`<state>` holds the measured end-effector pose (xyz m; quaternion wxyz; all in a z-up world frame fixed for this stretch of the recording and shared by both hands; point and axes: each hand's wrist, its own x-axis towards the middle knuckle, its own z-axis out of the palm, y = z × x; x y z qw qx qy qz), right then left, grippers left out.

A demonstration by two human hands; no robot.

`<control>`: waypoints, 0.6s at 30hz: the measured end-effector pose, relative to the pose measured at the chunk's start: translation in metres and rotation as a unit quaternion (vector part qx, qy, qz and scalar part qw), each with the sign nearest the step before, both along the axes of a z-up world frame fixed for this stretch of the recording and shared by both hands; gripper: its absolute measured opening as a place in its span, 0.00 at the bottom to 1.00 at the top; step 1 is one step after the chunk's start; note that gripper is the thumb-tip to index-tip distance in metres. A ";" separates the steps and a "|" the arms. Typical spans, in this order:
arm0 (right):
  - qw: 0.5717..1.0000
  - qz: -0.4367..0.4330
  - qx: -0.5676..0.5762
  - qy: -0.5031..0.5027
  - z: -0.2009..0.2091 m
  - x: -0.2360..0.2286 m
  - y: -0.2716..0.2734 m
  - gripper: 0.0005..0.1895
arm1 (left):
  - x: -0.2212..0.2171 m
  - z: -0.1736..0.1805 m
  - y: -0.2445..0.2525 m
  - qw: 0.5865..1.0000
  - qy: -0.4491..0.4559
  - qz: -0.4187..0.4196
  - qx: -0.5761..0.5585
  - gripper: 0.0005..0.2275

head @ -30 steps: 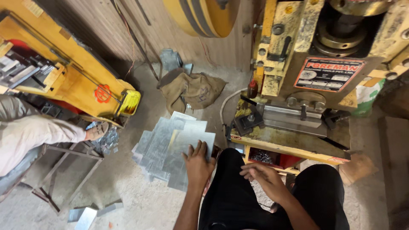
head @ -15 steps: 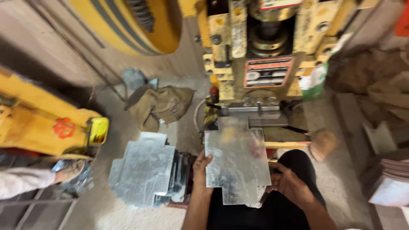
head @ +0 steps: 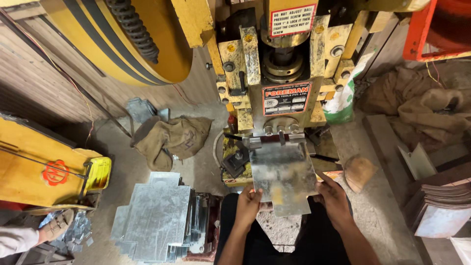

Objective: The person sits on the floor in front of a yellow Foreman press machine and repeatedly processes rectangular metal sheets. They pick up a sheet from a stack, place it into the machine's die, operate the press, and then remove the processed sheet to place it on a separate pile. This cycle is repeated continuously.

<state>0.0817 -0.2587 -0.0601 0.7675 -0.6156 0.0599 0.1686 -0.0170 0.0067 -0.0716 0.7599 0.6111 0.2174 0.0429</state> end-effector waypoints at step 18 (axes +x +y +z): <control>0.997 -0.051 0.062 0.013 -0.013 0.032 0.011 0.20 | 0.025 0.029 0.009 0.986 0.045 0.056 -0.153 0.18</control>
